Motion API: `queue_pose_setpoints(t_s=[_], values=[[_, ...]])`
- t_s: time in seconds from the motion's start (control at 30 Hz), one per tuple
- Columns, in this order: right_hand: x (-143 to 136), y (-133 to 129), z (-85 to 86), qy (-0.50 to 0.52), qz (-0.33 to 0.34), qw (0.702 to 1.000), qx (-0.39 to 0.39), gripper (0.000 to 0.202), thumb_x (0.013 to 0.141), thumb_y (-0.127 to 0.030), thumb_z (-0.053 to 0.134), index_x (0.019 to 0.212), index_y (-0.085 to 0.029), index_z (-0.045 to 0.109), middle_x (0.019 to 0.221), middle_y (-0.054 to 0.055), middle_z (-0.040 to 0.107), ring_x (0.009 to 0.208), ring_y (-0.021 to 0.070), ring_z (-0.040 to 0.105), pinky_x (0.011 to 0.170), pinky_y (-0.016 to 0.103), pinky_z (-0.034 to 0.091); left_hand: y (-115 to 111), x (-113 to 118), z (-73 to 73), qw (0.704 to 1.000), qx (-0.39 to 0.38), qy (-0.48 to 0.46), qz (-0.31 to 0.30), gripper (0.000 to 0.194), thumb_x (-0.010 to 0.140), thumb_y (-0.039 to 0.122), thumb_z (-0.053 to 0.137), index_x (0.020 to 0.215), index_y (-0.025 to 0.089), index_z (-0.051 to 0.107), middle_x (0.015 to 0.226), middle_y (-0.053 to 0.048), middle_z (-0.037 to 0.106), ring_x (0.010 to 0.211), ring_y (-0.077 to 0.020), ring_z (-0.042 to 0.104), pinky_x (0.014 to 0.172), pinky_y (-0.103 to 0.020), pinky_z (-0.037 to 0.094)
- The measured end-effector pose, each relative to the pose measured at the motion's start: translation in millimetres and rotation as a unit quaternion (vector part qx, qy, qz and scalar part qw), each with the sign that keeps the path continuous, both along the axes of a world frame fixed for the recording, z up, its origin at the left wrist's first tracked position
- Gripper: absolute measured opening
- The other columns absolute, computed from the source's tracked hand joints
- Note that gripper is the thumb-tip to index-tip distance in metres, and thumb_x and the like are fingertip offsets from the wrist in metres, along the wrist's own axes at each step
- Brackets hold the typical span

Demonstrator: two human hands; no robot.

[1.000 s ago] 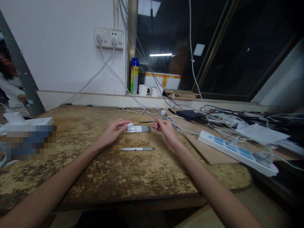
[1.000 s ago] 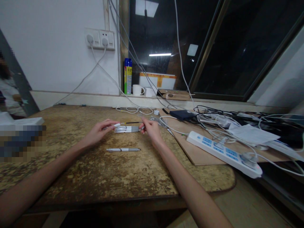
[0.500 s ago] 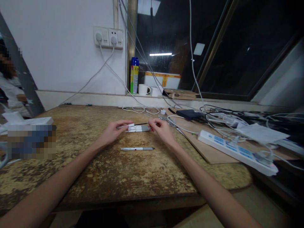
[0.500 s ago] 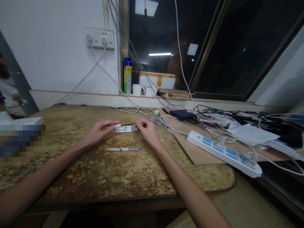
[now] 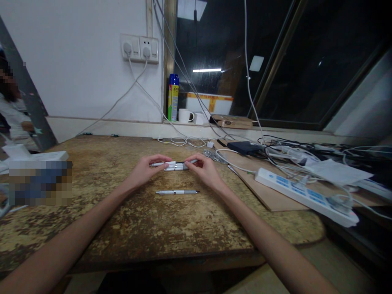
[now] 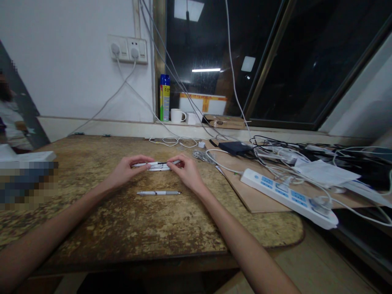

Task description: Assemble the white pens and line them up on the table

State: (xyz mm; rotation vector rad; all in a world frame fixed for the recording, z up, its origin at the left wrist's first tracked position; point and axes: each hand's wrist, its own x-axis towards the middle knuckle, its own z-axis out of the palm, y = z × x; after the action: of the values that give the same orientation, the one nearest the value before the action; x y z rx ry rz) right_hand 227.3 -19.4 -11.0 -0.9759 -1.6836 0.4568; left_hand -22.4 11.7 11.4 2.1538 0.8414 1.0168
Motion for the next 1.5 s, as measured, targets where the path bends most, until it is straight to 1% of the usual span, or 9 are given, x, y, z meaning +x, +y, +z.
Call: queue_pose_setpoints(t_s=[0.27, 0.53, 0.67, 0.8, 1.0, 1.13, 1.27, 1.37, 1.5], values=[[0.2, 1.2, -2.6, -0.001, 0.002, 1.000, -0.016, 0.023, 0.088, -0.040, 0.069, 0.083, -0.018, 0.075, 0.078, 0.004, 0.070, 0.071, 0.0179, 0.061, 0.067, 0.030, 0.045, -0.1, -1.7, -0.5, 1.000, 0.000, 0.021, 0.015, 0.032, 0.089, 0.044, 0.067, 0.110, 0.022, 0.077, 0.112, -0.006, 0.077, 0.103, -0.0252, 0.070, 0.098, -0.039, 0.051], [-0.5, 1.4, -3.0, 0.021, 0.029, 0.999, -0.029, 0.021, 0.084, -0.039, 0.073, 0.088, -0.018, 0.075, 0.089, 0.006, 0.073, 0.076, 0.0185, 0.064, 0.069, 0.030, 0.048, -0.1, -0.7, -2.1, 1.000, -0.009, 0.011, 0.010, 0.029, 0.090, 0.041, 0.066, 0.108, 0.022, 0.078, 0.111, -0.006, 0.078, 0.103, -0.0238, 0.070, 0.097, -0.037, 0.051], [-0.2, 2.0, -3.5, 0.012, 0.025, 0.999, -0.044, 0.025, 0.085, -0.042, 0.072, 0.087, -0.018, 0.075, 0.087, 0.006, 0.073, 0.075, 0.0180, 0.063, 0.069, 0.030, 0.047, -1.5, -1.0, -0.8, 1.000, -0.017, 0.004, 0.015, 0.029, 0.090, 0.041, 0.065, 0.109, 0.023, 0.078, 0.112, -0.006, 0.078, 0.103, -0.0231, 0.070, 0.097, -0.035, 0.051], [-1.3, 0.3, -1.5, 0.011, 0.032, 0.998, -0.056, 0.027, 0.087, -0.044, 0.069, 0.088, -0.019, 0.075, 0.082, 0.004, 0.072, 0.074, 0.0175, 0.062, 0.069, 0.029, 0.047, -1.4, -1.2, -1.3, 1.000, -0.024, -0.003, 0.016, 0.032, 0.090, 0.044, 0.065, 0.109, 0.021, 0.077, 0.110, -0.007, 0.078, 0.101, -0.0244, 0.071, 0.096, -0.038, 0.052], [-3.7, -0.9, 0.2, 0.021, 0.037, 0.997, -0.071, 0.030, 0.088, -0.048, 0.066, 0.092, -0.019, 0.074, 0.083, 0.003, 0.072, 0.077, 0.0182, 0.064, 0.073, 0.029, 0.050, -0.8, -1.3, -1.2, 1.000, -0.012, -0.001, 0.016, 0.032, 0.090, 0.044, 0.065, 0.108, 0.022, 0.077, 0.109, -0.007, 0.078, 0.101, -0.0249, 0.070, 0.094, -0.039, 0.053], [-0.2, 3.0, -1.2, 0.081, 0.035, 0.993, -0.074, 0.030, 0.092, -0.046, 0.058, 0.093, -0.020, 0.073, 0.084, 0.005, 0.071, 0.078, 0.0194, 0.065, 0.080, 0.033, 0.053, -1.1, -2.0, 0.8, 1.000, -0.009, 0.002, 0.021, 0.032, 0.090, 0.044, 0.065, 0.109, 0.022, 0.077, 0.111, -0.007, 0.077, 0.103, -0.0249, 0.070, 0.096, -0.039, 0.052], [4.5, 5.7, -1.3, 0.138, 0.008, 0.989, -0.050, 0.021, 0.088, -0.038, 0.062, 0.094, -0.021, 0.073, 0.095, 0.006, 0.071, 0.083, 0.0204, 0.067, 0.085, 0.036, 0.054, 0.8, -2.8, -0.3, 1.000, -0.003, -0.008, 0.022, 0.032, 0.090, 0.044, 0.065, 0.110, 0.022, 0.077, 0.114, -0.007, 0.077, 0.105, -0.0244, 0.069, 0.099, -0.038, 0.051], [5.8, 5.8, -0.3, 0.171, 0.014, 0.983, -0.065, 0.020, 0.088, -0.038, 0.062, 0.097, -0.022, 0.071, 0.091, 0.005, 0.072, 0.085, 0.0210, 0.068, 0.088, 0.038, 0.055, 3.1, -3.4, -2.3, 0.999, -0.001, -0.016, 0.031, 0.032, 0.090, 0.044, 0.066, 0.110, 0.022, 0.077, 0.113, -0.007, 0.077, 0.105, -0.0245, 0.069, 0.099, -0.039, 0.051], [4.3, 4.2, 1.1, 0.179, 0.016, 0.980, -0.080, 0.020, 0.087, -0.038, 0.063, 0.097, -0.022, 0.070, 0.087, 0.004, 0.073, 0.085, 0.0222, 0.070, 0.090, 0.039, 0.055, 4.8, -3.5, -3.4, 0.999, 0.003, -0.022, 0.038, 0.030, 0.090, 0.044, 0.066, 0.108, 0.023, 0.077, 0.112, -0.006, 0.077, 0.106, -0.0239, 0.069, 0.101, -0.038, 0.050]])
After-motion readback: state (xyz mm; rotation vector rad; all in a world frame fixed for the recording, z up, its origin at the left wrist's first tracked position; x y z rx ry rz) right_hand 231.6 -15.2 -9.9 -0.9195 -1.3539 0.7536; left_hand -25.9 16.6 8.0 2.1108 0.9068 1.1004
